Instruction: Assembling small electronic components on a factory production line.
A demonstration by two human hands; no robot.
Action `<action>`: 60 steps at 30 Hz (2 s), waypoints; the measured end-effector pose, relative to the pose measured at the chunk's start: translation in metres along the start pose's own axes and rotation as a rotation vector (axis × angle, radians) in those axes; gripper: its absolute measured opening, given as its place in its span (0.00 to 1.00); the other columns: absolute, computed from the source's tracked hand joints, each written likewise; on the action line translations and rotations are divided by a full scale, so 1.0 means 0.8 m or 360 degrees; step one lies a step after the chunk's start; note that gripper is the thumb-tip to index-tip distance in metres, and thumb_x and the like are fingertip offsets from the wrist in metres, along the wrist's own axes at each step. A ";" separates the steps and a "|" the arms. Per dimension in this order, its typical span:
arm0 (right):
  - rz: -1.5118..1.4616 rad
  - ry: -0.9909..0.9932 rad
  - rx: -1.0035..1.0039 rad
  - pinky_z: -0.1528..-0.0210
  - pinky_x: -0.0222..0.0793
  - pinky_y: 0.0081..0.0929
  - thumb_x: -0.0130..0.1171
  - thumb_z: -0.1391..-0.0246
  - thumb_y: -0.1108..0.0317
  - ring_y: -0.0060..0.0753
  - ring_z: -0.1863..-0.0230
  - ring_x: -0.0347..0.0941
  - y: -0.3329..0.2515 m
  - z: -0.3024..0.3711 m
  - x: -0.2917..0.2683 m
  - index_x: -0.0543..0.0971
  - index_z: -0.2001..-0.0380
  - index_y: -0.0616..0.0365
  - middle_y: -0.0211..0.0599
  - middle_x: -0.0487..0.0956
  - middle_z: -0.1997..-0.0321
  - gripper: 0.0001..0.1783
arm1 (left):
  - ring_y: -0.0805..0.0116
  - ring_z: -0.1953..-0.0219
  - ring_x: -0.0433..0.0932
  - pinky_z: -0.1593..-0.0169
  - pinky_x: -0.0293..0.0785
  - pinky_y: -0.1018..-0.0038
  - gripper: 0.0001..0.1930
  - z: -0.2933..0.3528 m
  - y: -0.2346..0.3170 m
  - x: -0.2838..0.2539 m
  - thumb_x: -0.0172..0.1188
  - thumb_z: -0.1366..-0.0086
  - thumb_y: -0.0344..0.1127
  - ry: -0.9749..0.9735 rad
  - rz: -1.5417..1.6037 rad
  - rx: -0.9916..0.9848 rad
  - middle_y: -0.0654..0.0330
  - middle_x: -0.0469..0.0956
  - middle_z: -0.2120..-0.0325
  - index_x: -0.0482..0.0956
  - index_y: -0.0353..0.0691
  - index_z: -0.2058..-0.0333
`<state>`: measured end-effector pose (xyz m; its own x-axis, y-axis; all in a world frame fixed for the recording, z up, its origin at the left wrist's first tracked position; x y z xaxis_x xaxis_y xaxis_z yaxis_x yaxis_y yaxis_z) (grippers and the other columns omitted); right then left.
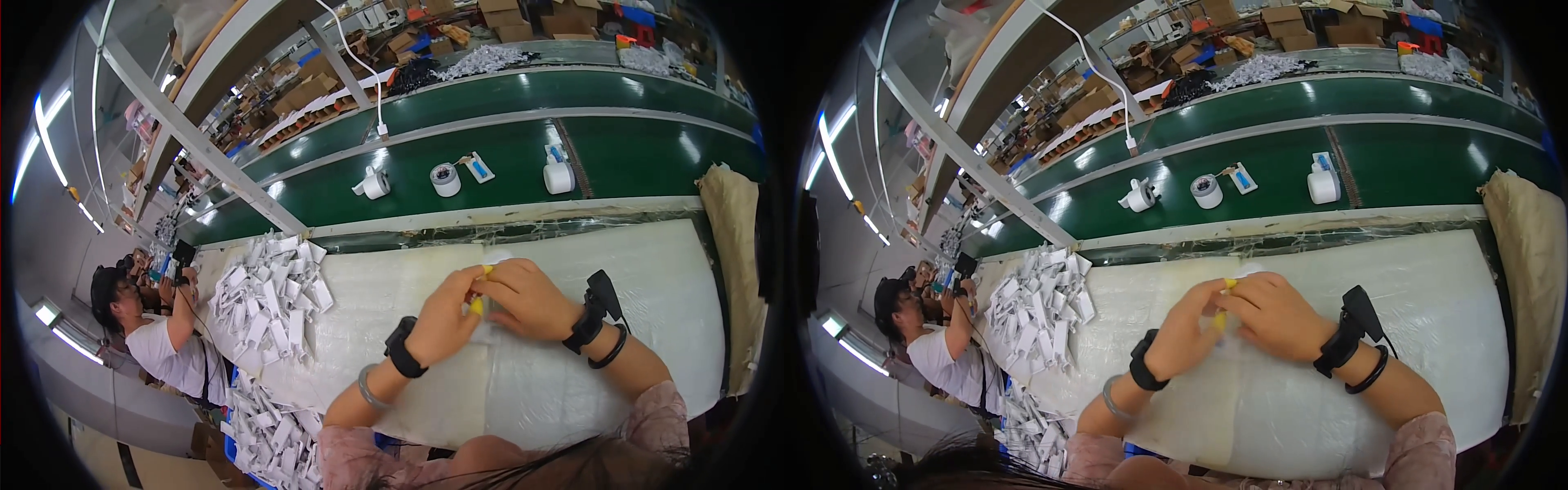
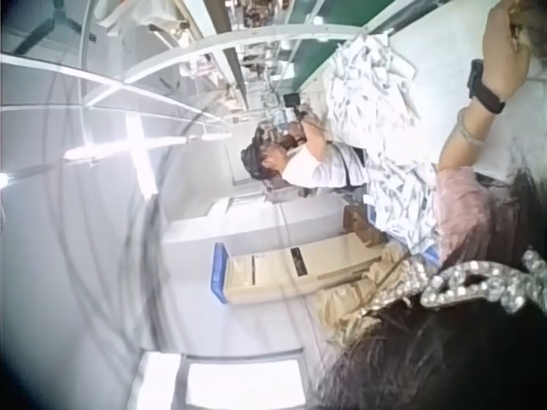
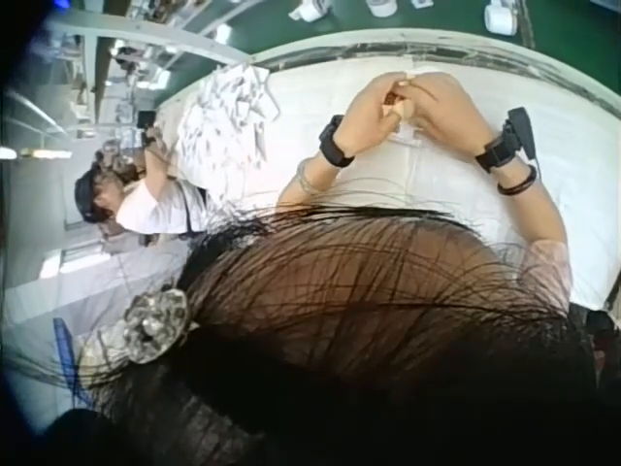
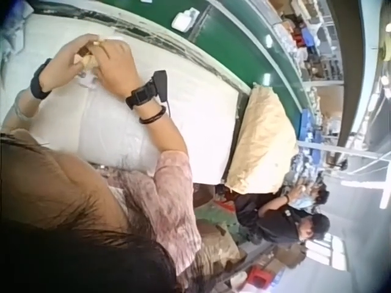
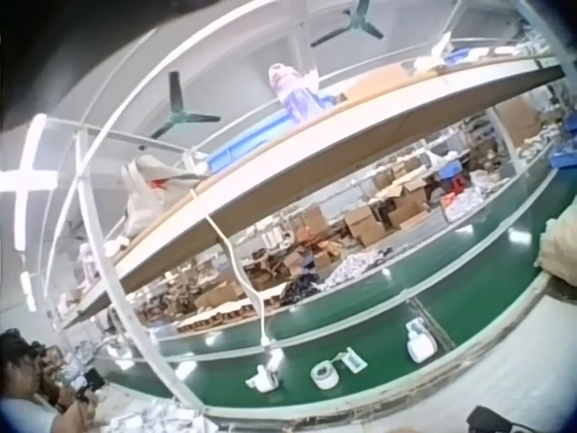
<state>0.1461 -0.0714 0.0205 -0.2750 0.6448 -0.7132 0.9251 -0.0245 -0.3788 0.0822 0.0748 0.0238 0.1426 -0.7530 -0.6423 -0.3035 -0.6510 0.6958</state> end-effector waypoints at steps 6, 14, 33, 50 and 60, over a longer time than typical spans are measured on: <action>0.0379 -0.0040 -0.0176 0.40 0.59 0.40 0.60 0.53 0.66 0.38 0.52 0.72 -0.014 0.004 0.003 0.75 0.63 0.52 0.32 0.78 0.63 0.12 | 0.60 0.50 0.76 0.49 0.73 0.68 0.30 0.029 0.007 0.014 0.57 0.39 0.24 -0.0188 0.0681 -0.0583 0.51 0.72 0.50 0.57 0.37 0.39; -0.0152 -0.0360 0.0287 0.57 0.70 0.34 0.61 0.52 0.66 0.36 0.68 0.76 -0.002 0.006 -0.002 0.78 0.68 0.54 0.35 0.79 0.71 0.08 | 0.61 0.42 0.68 0.43 0.66 0.66 0.35 0.036 -0.028 0.032 0.61 0.40 0.29 -0.0175 0.0563 -0.0248 0.50 0.65 0.43 0.53 0.37 0.37; -0.1825 0.0280 0.1100 0.61 0.72 0.18 0.58 0.44 0.74 0.20 0.66 0.76 0.028 0.021 0.015 0.74 0.66 0.62 0.35 0.80 0.70 0.04 | 0.53 0.44 0.71 0.42 0.68 0.67 0.31 0.028 -0.038 0.007 0.57 0.36 0.29 0.0269 0.2334 -0.0492 0.45 0.65 0.42 0.53 0.37 0.38; -0.1378 -0.0631 0.0657 0.46 0.66 0.26 0.59 0.43 0.69 0.24 0.57 0.74 -0.008 0.010 0.001 0.77 0.56 0.60 0.30 0.80 0.67 0.12 | 0.72 0.67 0.76 0.59 0.72 0.75 0.18 0.037 -0.022 -0.015 0.45 0.28 0.38 0.0224 0.1388 -0.0368 0.57 0.76 0.65 0.65 0.29 0.47; -0.0817 -0.0783 0.0547 0.62 0.67 0.29 0.62 0.49 0.67 0.33 0.72 0.74 -0.027 0.002 -0.015 0.79 0.65 0.58 0.33 0.78 0.74 0.09 | 0.76 0.72 0.73 0.63 0.72 0.79 0.19 0.044 0.010 -0.023 0.50 0.31 0.33 0.0031 0.0570 -0.0223 0.60 0.78 0.65 0.67 0.33 0.44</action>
<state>0.1293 -0.0797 0.0361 -0.8043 0.2292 -0.5482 0.5404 -0.1015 -0.8353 0.0439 0.0868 0.0296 0.0690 -0.9360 -0.3451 -0.2060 -0.3519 0.9131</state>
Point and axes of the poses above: each hand's wrist, its own z-axis away from the middle knuckle, its own x-axis out of the palm, y = z × x, the point moved 4 cm from there along -z, towards the middle knuckle
